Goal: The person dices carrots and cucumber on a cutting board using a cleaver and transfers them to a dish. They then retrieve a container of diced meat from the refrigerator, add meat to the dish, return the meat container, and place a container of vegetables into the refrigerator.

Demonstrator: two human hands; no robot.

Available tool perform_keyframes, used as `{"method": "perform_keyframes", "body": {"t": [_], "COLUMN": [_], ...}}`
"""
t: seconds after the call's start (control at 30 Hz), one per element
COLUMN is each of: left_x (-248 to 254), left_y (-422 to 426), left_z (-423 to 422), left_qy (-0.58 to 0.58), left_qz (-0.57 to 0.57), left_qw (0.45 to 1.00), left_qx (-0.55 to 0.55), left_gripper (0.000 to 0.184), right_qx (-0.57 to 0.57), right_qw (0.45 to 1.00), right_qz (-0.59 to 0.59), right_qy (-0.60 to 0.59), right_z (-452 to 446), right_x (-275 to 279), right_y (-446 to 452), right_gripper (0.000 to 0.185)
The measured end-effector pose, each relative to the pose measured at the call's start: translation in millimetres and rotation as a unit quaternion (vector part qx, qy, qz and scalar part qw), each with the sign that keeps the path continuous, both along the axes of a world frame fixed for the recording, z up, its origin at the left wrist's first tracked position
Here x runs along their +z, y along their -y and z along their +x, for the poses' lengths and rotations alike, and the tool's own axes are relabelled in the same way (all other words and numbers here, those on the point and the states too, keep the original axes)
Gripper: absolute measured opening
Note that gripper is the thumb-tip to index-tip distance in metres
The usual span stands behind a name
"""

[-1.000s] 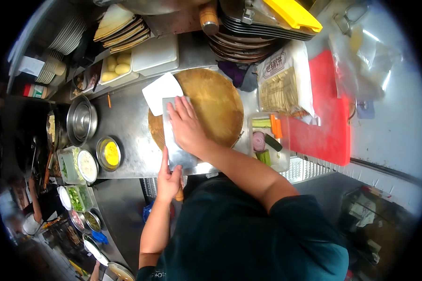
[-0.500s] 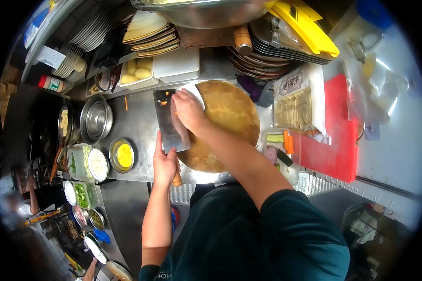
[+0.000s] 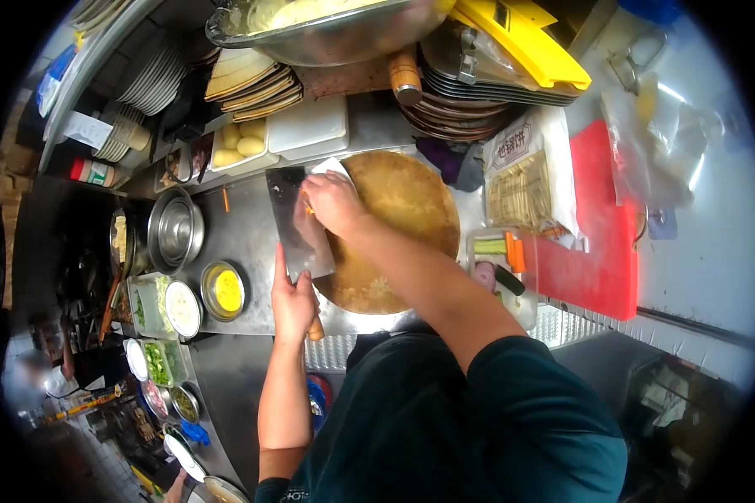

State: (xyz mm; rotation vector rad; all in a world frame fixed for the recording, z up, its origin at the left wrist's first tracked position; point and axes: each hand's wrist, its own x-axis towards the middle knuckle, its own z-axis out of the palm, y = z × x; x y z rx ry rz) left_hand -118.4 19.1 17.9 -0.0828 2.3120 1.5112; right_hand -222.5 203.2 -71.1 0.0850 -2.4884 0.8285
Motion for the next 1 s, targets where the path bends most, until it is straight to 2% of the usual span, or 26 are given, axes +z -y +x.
{"method": "perform_keyframes", "body": {"t": [0.07, 0.2, 0.3, 0.53, 0.73, 0.87, 1.0], "left_x": [-3.4, -4.4, -3.1, 1.0, 9.1, 8.3, 1.2], "left_y": [2.2, 3.9, 1.3, -3.0, -3.3, 0.3, 5.5], "left_z": [-2.4, -2.3, -1.1, 2.1, 3.6, 1.6, 4.5], "left_qy": [-0.012, -0.018, -0.017, -0.034, -0.021, -0.029, -0.047], "left_qz": [-0.002, -0.004, 0.005, 0.014, 0.009, 0.014, 0.037], "left_qw": [1.0, 1.0, 1.0, 0.999, 1.0, 0.999, 0.998], "left_qx": [0.005, 0.003, 0.001, 0.001, 0.017, 0.027, 0.031], "left_gripper": [0.078, 0.078, 0.079, 0.08, 0.079, 0.078, 0.078], "right_qx": [0.006, -0.035, 0.048, 0.042, 0.021, -0.034, 0.042], "right_qw": [0.993, 0.996, 0.993, 0.991, 0.997, 0.999, 0.998], "right_qz": [0.045, -0.022, -0.068, -0.071, 0.024, 0.034, 0.043], "right_qy": [0.108, -0.08, -0.087, -0.104, -0.07, -0.024, -0.035], "right_z": [6.6, 12.7, 23.3, 35.1, 43.1, 44.3, 49.9], "right_x": [-1.5, 3.8, 20.0, 23.0, 9.8, -8.5, 24.4], "right_y": [-13.7, -10.7, -7.4, -6.0, -21.0, -30.1, -21.4], "right_gripper": [0.022, 0.017, 0.011, 0.007, 0.008, 0.014, 0.029]}}
